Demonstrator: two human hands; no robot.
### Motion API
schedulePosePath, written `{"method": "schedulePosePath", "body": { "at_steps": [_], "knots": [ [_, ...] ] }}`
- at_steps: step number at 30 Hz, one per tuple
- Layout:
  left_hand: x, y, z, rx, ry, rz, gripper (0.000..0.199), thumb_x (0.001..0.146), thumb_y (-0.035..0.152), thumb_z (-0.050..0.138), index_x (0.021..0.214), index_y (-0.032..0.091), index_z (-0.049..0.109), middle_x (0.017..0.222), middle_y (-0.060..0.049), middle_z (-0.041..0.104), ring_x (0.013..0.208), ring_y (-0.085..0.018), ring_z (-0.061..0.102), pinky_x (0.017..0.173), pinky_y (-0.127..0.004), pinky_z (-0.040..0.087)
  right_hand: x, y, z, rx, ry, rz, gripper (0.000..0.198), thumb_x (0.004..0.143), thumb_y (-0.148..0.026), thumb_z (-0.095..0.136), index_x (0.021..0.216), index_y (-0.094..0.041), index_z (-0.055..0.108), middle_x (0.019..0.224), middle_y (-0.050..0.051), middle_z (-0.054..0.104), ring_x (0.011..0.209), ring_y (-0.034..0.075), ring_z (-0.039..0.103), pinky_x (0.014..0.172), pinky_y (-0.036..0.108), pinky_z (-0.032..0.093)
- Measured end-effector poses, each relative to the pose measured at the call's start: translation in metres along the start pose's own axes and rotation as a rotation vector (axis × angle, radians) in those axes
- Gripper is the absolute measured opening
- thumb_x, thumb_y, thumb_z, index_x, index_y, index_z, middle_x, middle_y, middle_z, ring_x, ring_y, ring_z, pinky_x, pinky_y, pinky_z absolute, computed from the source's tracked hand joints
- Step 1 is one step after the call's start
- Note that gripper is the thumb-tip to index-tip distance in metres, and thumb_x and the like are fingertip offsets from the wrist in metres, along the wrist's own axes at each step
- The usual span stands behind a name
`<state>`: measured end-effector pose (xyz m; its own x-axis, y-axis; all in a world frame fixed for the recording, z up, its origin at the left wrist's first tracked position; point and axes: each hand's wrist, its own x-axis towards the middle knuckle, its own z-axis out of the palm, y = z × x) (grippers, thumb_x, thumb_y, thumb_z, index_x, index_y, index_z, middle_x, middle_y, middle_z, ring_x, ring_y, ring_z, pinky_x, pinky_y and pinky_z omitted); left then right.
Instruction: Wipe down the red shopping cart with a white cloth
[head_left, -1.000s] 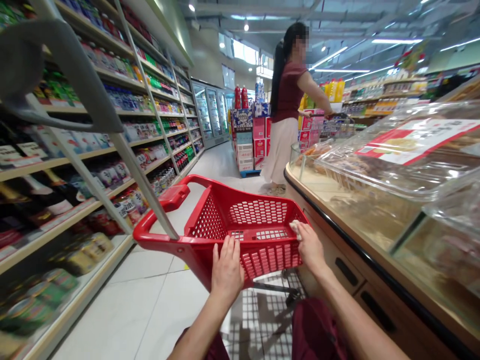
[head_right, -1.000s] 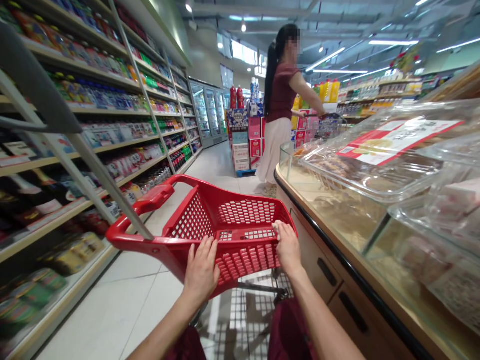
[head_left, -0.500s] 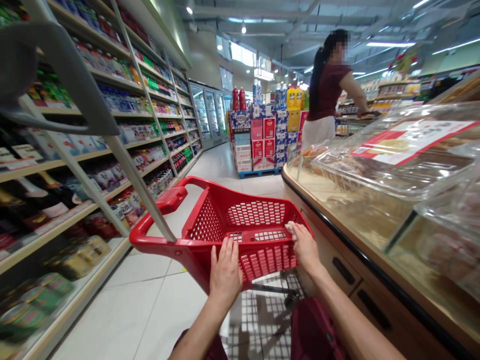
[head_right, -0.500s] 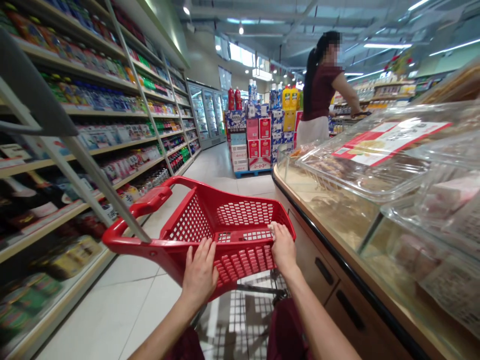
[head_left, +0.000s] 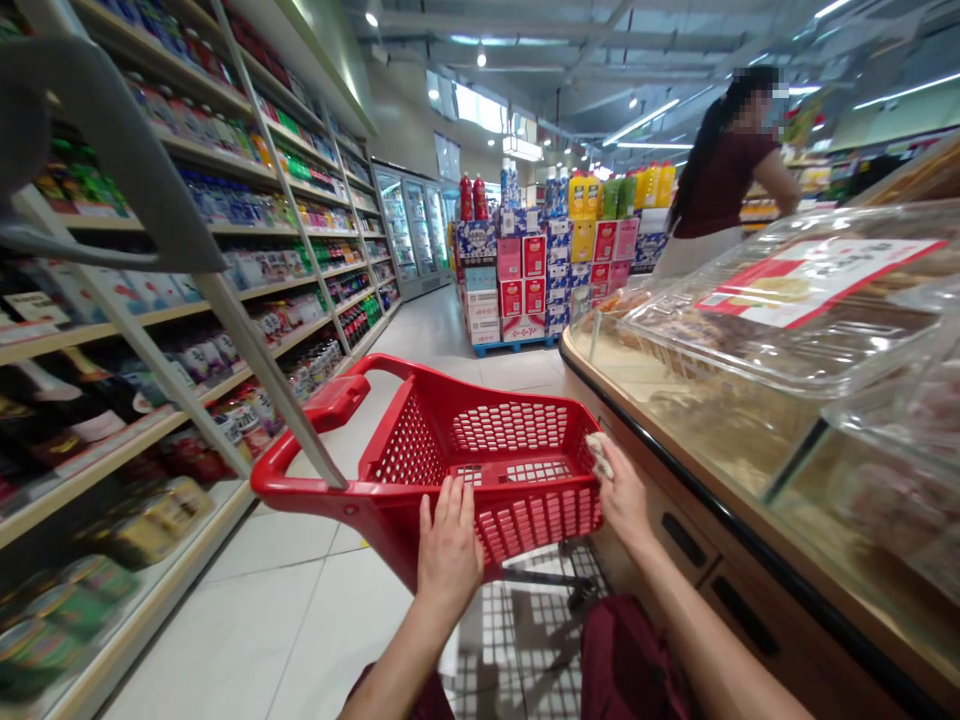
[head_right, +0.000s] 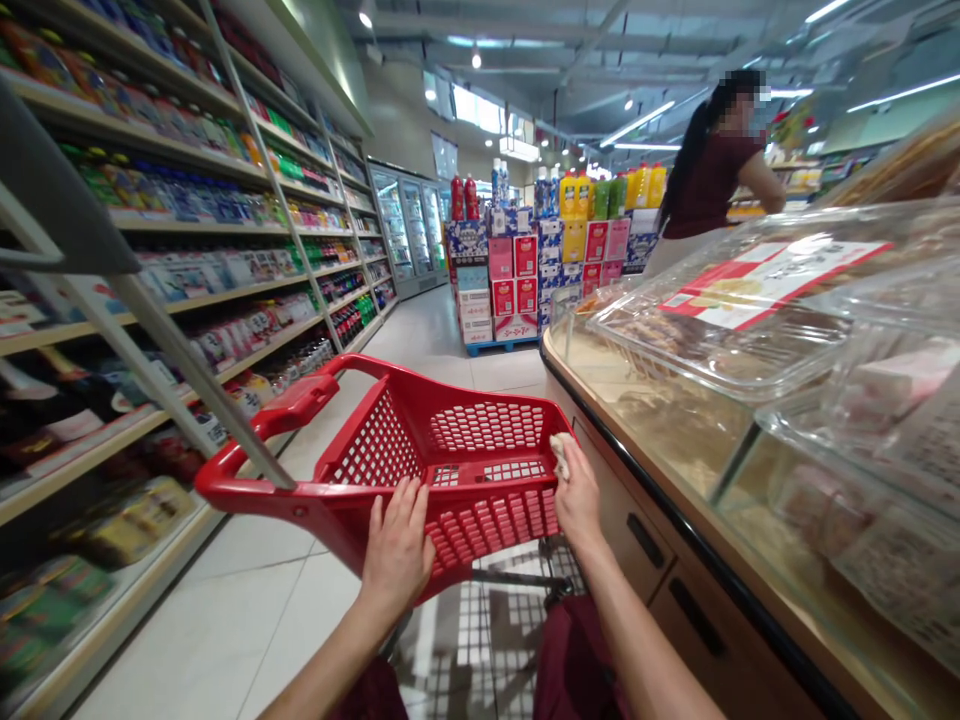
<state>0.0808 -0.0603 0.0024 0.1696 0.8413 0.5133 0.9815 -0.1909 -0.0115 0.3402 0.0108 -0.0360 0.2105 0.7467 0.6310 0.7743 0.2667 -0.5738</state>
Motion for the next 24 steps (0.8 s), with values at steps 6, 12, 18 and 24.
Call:
{"method": "schedulePosePath", "body": {
  "at_steps": [6, 12, 18, 24],
  "knots": [
    [0.001, 0.001, -0.002, 0.003, -0.016, 0.019, 0.055, 0.068, 0.018, 0.043, 0.122, 0.010, 0.043, 0.131, -0.011, 0.042, 0.123, -0.024, 0.032, 0.103, -0.047, 0.021, -0.018, -0.005, 0.010, -0.042, -0.124, -0.118, 0.064, 0.064, 0.000, 0.034, 0.124, -0.020, 0.043, 0.129, 0.005, 0.043, 0.122, 0.016, 0.033, 0.103, 0.041, 0.026],
    [0.002, 0.005, -0.004, -0.002, -0.033, -0.004, 0.054, 0.069, 0.018, 0.043, 0.123, 0.009, 0.042, 0.131, -0.011, 0.041, 0.124, -0.024, 0.032, 0.103, -0.046, 0.022, -0.023, -0.063, 0.023, 0.004, -0.232, -0.154, 0.062, 0.063, 0.005, 0.030, 0.116, -0.020, 0.053, 0.121, 0.003, 0.052, 0.116, 0.014, 0.041, 0.101, 0.036, 0.031],
    [0.000, 0.003, -0.005, 0.016, -0.039, 0.011, 0.054, 0.070, 0.018, 0.042, 0.124, 0.012, 0.041, 0.132, -0.009, 0.041, 0.124, -0.023, 0.032, 0.103, -0.048, 0.020, -0.016, -0.046, 0.011, -0.079, -0.308, -0.177, 0.063, 0.065, 0.005, 0.032, 0.118, -0.023, 0.050, 0.123, 0.002, 0.050, 0.115, 0.015, 0.042, 0.099, 0.034, 0.035],
    [-0.001, 0.008, -0.002, 0.011, -0.020, 0.005, 0.055, 0.070, 0.020, 0.044, 0.123, 0.012, 0.042, 0.131, -0.010, 0.042, 0.123, -0.024, 0.032, 0.102, -0.047, 0.021, -0.014, 0.001, -0.007, -0.197, -0.156, -0.005, 0.060, 0.065, 0.004, 0.032, 0.118, -0.018, 0.051, 0.125, 0.007, 0.049, 0.117, 0.019, 0.041, 0.099, 0.040, 0.034]
  ]
}}
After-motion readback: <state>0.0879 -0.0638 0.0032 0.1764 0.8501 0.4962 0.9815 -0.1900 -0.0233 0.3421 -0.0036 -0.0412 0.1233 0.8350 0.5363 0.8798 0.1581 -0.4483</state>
